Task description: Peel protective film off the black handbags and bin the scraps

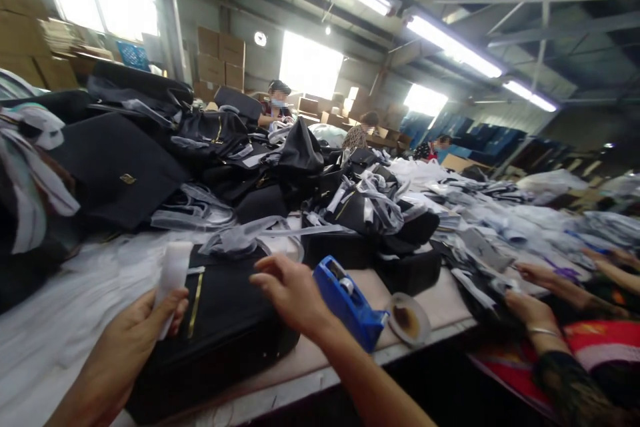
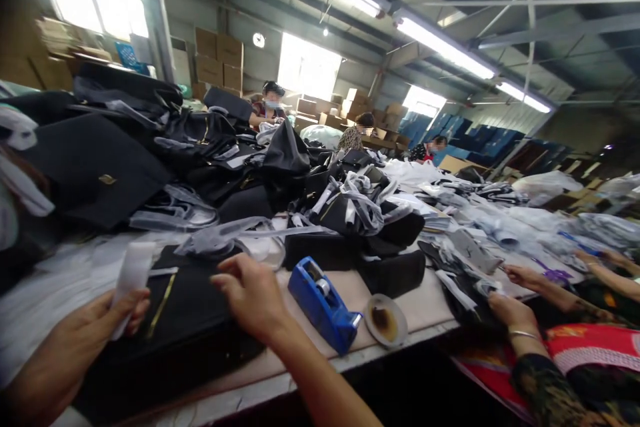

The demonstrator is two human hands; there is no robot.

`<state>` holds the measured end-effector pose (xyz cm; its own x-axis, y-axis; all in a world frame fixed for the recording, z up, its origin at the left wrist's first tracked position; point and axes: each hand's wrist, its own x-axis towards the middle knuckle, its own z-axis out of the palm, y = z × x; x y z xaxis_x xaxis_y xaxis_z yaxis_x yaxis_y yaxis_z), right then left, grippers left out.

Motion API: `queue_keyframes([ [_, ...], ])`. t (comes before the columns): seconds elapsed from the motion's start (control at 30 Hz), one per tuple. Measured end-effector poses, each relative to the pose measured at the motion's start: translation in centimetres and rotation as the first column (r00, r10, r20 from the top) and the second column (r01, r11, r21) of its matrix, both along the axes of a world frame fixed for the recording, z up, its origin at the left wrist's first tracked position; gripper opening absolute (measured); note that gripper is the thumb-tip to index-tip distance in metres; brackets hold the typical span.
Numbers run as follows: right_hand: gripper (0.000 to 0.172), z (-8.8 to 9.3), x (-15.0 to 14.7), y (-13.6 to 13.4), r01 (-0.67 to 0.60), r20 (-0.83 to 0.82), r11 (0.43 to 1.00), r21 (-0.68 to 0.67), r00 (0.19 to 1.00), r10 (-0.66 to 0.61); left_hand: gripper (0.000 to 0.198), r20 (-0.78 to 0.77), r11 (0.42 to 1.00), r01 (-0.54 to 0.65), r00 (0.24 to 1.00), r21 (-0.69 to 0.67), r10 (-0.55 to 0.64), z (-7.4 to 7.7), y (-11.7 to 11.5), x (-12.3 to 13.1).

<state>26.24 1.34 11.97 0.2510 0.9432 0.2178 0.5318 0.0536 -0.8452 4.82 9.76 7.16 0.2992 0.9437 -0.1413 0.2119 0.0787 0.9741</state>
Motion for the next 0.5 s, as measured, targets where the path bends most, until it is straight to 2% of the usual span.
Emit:
queue_keyframes([
  [0.07, 0.018, 0.8, 5.1, -4.3, 0.186, 0.218, 0.983, 0.004, 0.959, -0.182, 0.049, 0.03, 1.0, 0.021, 0.999, -0.015, -0.02, -0.2, 0.1, -0.2],
  [0.1, 0.021, 0.9, 7.6, -6.3, 0.31, 0.336, 0.95, -0.031, 0.898, -0.283, 0.049, 0.036, 0.999, 0.027, 0.999, -0.025, -0.026, -0.2, 0.1, -0.2],
  [0.13, 0.024, 0.7, 10.0, -8.2, 0.407, 0.449, 0.91, -0.081, 0.83, -0.331, 0.048, 0.041, 0.999, 0.027, 0.999, -0.038, -0.026, -0.3, 0.1, -0.3],
  [0.2, 0.021, -0.4, 13.9, -11.5, 0.479, 0.508, 0.867, -0.139, 0.786, -0.353, 0.048, 0.053, 0.998, 0.007, 0.999, -0.057, -0.004, -0.2, 0.1, -0.2],
  [0.27, 0.02, -2.0, 16.5, -13.7, 0.481, 0.509, 0.851, -0.211, 0.798, -0.324, 0.049, 0.066, 0.998, -0.001, 0.998, -0.057, 0.005, -0.1, 0.0, -0.1],
  [0.33, 0.021, -3.5, 17.9, -15.0, 0.451, 0.48, 0.849, -0.275, 0.83, -0.284, 0.05, 0.057, 0.999, 0.004, 0.998, -0.037, -0.002, 0.0, -0.1, -0.1],
  [0.5, 0.022, -4.9, 18.9, -15.6, 0.356, 0.378, 0.861, -0.364, 0.901, -0.212, 0.053, 0.011, 1.0, 0.004, 1.0, -0.004, -0.004, 0.4, -0.3, -0.2],
])
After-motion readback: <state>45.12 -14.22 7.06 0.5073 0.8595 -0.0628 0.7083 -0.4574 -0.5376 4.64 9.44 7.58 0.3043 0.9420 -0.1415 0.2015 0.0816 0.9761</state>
